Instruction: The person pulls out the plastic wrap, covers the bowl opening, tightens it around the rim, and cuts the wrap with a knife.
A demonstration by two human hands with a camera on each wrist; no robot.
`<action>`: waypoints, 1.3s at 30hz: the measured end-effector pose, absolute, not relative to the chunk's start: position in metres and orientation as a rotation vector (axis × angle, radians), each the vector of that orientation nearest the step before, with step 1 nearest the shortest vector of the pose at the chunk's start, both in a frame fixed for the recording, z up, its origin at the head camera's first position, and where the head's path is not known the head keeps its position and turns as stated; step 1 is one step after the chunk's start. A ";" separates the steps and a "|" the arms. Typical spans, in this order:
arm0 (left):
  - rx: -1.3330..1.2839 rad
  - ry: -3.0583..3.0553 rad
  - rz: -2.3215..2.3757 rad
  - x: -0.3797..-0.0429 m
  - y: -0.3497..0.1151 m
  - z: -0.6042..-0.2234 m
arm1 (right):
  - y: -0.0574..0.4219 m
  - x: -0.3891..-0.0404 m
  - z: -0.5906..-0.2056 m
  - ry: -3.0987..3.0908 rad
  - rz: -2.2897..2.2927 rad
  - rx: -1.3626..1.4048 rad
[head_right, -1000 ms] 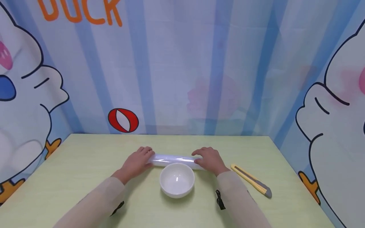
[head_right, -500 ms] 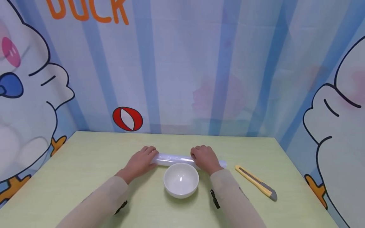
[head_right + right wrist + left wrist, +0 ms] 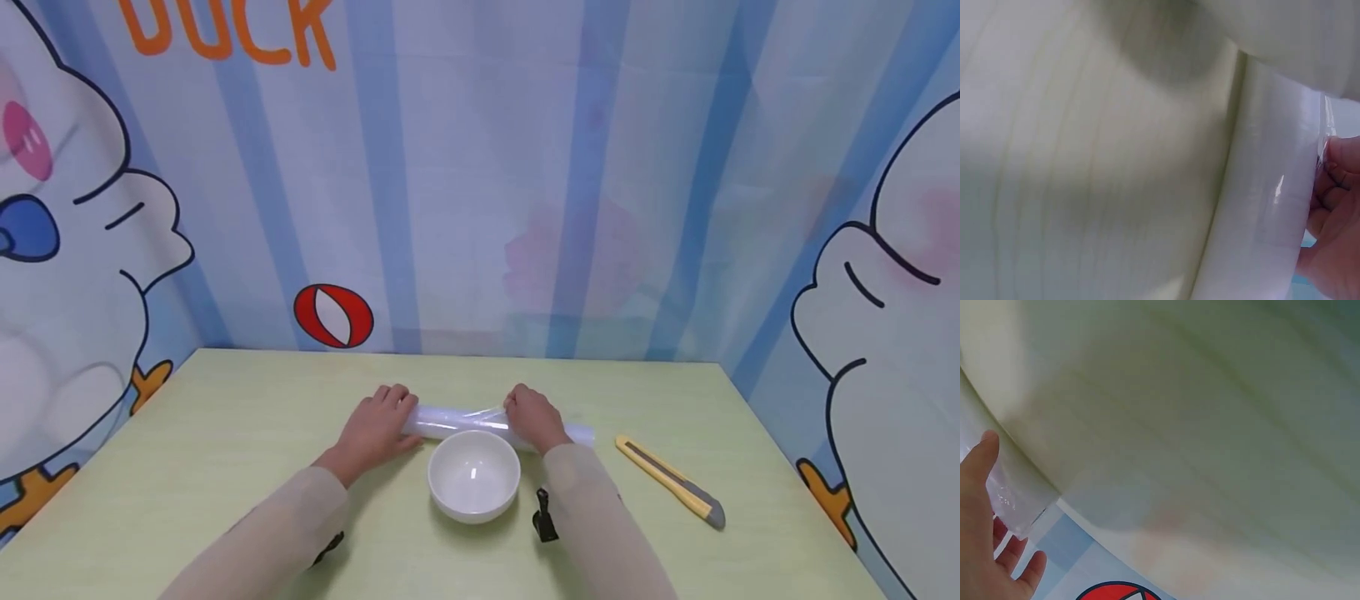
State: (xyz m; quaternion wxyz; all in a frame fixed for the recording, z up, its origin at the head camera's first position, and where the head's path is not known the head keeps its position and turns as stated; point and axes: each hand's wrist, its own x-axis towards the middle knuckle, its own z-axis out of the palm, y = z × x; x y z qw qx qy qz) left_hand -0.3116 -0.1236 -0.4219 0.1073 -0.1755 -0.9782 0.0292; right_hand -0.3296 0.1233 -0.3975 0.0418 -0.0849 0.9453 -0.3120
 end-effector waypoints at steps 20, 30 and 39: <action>-0.718 -2.927 -0.208 -0.314 -0.142 -0.416 | 0.123 -0.327 -0.407 2.898 -1.010 -0.173; -0.802 -2.758 -0.009 -0.310 -0.159 -0.418 | 0.123 -0.326 -0.406 2.896 -1.049 -0.150; -0.883 -2.698 0.196 -0.309 -0.160 -0.418 | 0.124 -0.324 -0.406 2.873 -1.103 -0.130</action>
